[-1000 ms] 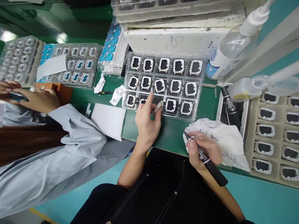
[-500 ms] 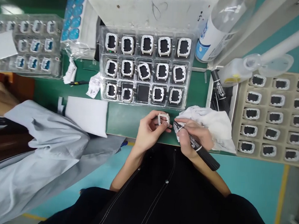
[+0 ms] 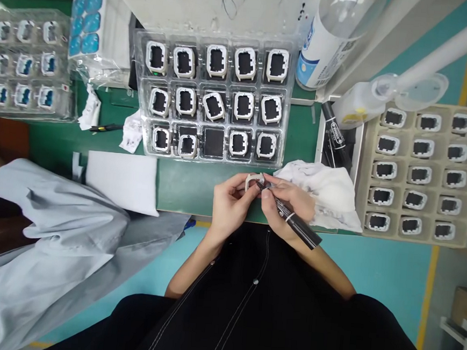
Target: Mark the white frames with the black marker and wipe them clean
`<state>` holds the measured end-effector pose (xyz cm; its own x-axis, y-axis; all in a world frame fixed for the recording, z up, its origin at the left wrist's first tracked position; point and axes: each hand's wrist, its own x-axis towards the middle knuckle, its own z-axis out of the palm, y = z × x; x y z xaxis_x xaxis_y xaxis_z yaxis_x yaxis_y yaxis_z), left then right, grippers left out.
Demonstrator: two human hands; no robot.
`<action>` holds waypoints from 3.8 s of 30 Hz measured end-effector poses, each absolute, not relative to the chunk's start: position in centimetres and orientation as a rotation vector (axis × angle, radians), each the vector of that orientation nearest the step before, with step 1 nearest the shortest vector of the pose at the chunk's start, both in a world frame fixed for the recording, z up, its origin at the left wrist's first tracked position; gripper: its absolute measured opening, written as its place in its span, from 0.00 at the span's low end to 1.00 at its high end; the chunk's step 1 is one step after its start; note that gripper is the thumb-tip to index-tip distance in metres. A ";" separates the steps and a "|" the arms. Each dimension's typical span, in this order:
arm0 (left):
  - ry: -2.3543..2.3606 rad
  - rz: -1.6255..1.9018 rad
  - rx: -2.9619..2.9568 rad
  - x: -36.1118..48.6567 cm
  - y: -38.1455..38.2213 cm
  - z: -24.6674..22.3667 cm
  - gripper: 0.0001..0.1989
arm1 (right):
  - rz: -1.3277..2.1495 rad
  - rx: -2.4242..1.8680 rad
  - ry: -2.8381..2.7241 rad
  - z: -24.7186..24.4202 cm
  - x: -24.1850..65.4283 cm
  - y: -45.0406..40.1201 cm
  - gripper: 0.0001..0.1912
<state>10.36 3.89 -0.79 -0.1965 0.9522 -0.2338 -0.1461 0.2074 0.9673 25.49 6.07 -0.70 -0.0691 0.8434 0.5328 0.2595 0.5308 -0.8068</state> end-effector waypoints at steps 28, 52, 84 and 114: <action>1.494 1.204 0.939 10.6 3.3 -1.3 0.11 | 0.569 -1.010 -1.662 -0.9 25.5 6.1 0.08; 1.544 1.228 0.921 10.7 3.2 -1.5 0.12 | 0.497 -0.984 -1.720 -1.2 25.2 6.1 0.09; 1.520 1.251 0.879 10.8 3.2 -1.4 0.17 | 0.530 -0.992 -1.737 -1.5 25.4 6.0 0.09; 1.456 1.258 0.833 10.6 3.6 -1.5 0.15 | 0.555 -0.984 -1.676 -0.8 25.2 6.1 0.09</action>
